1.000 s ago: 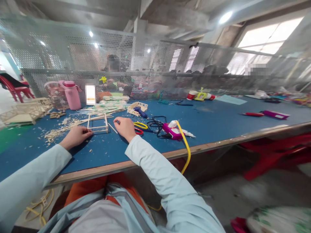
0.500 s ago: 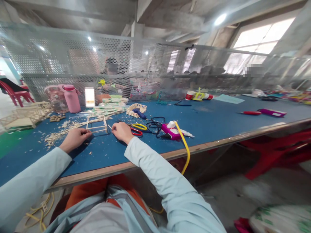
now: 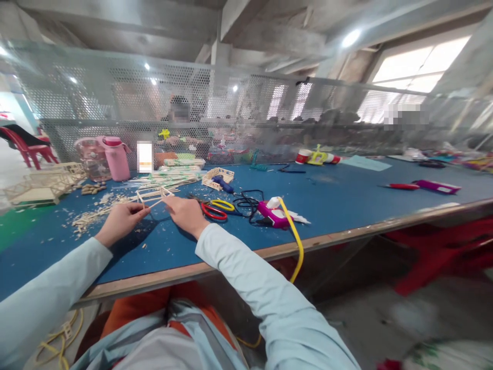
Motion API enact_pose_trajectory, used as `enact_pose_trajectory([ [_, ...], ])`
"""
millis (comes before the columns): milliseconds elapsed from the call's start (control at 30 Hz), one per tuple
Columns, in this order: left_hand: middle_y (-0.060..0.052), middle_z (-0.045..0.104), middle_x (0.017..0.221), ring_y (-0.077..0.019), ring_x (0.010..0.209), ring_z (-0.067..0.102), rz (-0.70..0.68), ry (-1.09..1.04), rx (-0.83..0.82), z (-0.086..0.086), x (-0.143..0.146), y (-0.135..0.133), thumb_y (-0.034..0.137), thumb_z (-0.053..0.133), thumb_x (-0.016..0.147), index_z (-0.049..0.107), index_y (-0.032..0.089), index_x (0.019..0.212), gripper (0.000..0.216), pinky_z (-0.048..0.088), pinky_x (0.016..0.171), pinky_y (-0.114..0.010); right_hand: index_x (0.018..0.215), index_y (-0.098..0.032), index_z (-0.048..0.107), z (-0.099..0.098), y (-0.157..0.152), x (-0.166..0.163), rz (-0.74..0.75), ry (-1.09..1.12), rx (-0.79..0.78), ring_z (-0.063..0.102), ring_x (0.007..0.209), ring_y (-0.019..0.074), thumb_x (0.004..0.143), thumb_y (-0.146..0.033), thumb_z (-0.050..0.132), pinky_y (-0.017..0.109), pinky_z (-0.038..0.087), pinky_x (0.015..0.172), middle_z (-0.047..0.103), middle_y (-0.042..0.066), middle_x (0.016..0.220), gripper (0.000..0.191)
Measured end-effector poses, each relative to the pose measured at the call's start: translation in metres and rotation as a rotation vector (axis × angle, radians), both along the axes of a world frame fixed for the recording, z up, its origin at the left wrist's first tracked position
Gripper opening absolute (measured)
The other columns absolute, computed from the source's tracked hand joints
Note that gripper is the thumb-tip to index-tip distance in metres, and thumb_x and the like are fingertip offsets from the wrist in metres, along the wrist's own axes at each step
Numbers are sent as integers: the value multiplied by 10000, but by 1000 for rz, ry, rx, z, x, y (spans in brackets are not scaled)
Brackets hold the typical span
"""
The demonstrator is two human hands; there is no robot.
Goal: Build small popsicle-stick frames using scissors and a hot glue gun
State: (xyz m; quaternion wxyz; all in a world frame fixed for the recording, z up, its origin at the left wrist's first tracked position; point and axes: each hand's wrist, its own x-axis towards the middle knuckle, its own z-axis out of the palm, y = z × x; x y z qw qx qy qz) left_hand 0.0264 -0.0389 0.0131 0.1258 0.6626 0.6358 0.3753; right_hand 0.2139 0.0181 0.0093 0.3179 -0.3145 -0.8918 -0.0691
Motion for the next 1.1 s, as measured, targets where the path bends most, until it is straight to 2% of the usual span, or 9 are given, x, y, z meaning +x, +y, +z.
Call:
enact_pose_trajectory([
  [100,35,459,486,-93,474,345,-47,-19,-2,0,3,-2,501,489,716,653,137,667,402,253,473,-223,1099,-221,587,0,1,-6,-4,-42,82,598,856,139,908,-275,370,219,371,681,673,45,970,294],
  [233,34,483,493,-95,472,351,-69,-83,-31,-5,3,0,507,511,699,676,135,713,407,258,468,-225,950,-207,644,1,3,-8,-69,-61,136,598,779,149,903,-275,385,227,370,659,676,41,829,272],
  [400,-10,622,664,-125,580,457,-42,-255,14,-6,5,4,498,561,650,683,139,750,392,339,530,-227,924,-196,636,7,6,3,-123,252,89,600,844,151,877,-267,419,224,400,743,675,52,885,233],
  [500,-24,622,688,-130,609,461,-26,-375,22,-1,10,6,506,579,625,671,133,746,403,337,532,-227,911,-182,620,11,8,7,-130,500,-46,612,815,154,874,-318,403,231,428,751,674,59,876,259],
  [667,-7,560,603,-97,539,390,-43,-507,30,5,19,5,542,599,596,657,124,715,439,298,502,-223,869,-167,584,12,20,0,-69,777,-468,574,489,117,842,-409,420,219,451,509,655,34,692,293],
  [800,0,551,598,-88,531,378,-51,-569,31,5,19,3,547,633,559,654,124,706,448,294,499,-221,926,-162,578,10,26,-5,-24,879,-680,616,541,126,808,-336,452,201,438,431,675,48,776,245],
  [867,8,543,597,-79,524,370,-53,-598,41,6,20,2,541,644,548,641,124,675,436,297,498,-218,968,-169,578,9,23,-2,-30,861,-626,645,641,137,797,-253,443,220,484,511,683,55,875,234],
  [933,21,522,576,-73,511,361,-60,-625,49,7,21,2,532,654,541,621,128,643,418,296,490,-217,1019,-175,573,8,16,2,-43,802,-471,656,745,141,798,-196,425,249,511,662,673,63,980,267],
  [1100,42,474,512,-78,499,408,-87,-747,20,5,31,8,526,667,527,586,137,627,410,347,505,-219,1068,-201,584,5,-2,6,11,488,-178,614,969,148,869,-238,392,249,439,873,662,51,1054,279],
])
